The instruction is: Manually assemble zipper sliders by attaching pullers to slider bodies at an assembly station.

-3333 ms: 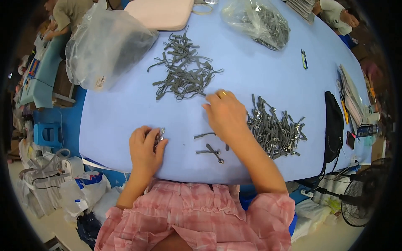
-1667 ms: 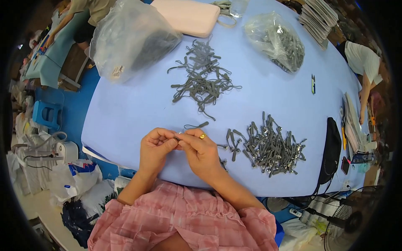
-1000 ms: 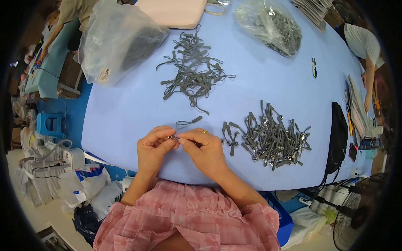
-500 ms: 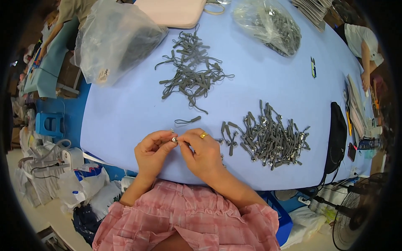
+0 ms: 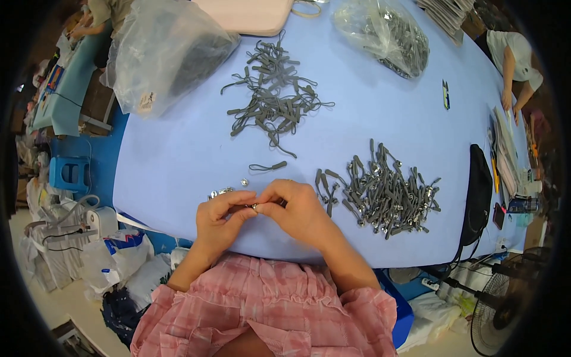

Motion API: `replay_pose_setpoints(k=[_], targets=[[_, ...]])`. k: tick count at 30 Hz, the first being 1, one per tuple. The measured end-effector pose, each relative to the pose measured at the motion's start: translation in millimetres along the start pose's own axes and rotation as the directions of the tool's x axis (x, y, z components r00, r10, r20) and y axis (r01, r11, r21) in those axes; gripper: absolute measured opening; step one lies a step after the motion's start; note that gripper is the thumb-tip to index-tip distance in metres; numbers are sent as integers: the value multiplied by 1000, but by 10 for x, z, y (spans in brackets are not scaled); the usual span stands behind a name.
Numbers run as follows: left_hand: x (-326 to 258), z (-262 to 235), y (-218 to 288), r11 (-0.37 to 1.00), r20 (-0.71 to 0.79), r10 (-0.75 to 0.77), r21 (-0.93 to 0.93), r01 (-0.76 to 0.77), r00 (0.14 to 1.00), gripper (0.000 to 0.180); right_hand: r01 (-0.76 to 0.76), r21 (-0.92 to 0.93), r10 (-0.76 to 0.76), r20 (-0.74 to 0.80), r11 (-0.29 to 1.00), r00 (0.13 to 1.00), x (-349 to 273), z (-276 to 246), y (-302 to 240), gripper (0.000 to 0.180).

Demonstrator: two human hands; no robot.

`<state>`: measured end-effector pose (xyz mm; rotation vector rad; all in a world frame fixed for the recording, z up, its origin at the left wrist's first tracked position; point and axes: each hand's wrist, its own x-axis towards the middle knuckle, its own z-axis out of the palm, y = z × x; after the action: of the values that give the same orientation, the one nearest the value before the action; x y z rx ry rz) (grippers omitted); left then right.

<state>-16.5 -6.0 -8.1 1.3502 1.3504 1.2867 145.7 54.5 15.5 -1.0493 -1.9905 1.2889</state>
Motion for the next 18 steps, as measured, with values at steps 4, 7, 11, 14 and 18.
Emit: replay_pose_setpoints(k=[4, 7, 11, 14, 18], targets=[[83, -5, -9, 1000, 28, 21, -13, -21, 999, 26, -416, 605, 366, 211, 679, 906, -25, 47, 197, 10], [108, 20, -46, 983, 11, 136, 126, -136, 991, 25, -468, 691, 437, 239, 551, 867, -60, 71, 196, 11], [9, 15, 45, 942, -129, 180, 309, -133, 975, 26, -391, 686, 374, 184, 613, 909, -42, 94, 77, 16], [-29, 5, 93, 935, -36, 260, 258, -242, 965, 25, -317, 756, 316, 153, 572, 936, -74, 173, 132, 15], [-43, 16, 159, 969, -61, 153, 205, -137, 986, 12, -357, 680, 328, 178, 640, 928, -77, 91, 42, 14]])
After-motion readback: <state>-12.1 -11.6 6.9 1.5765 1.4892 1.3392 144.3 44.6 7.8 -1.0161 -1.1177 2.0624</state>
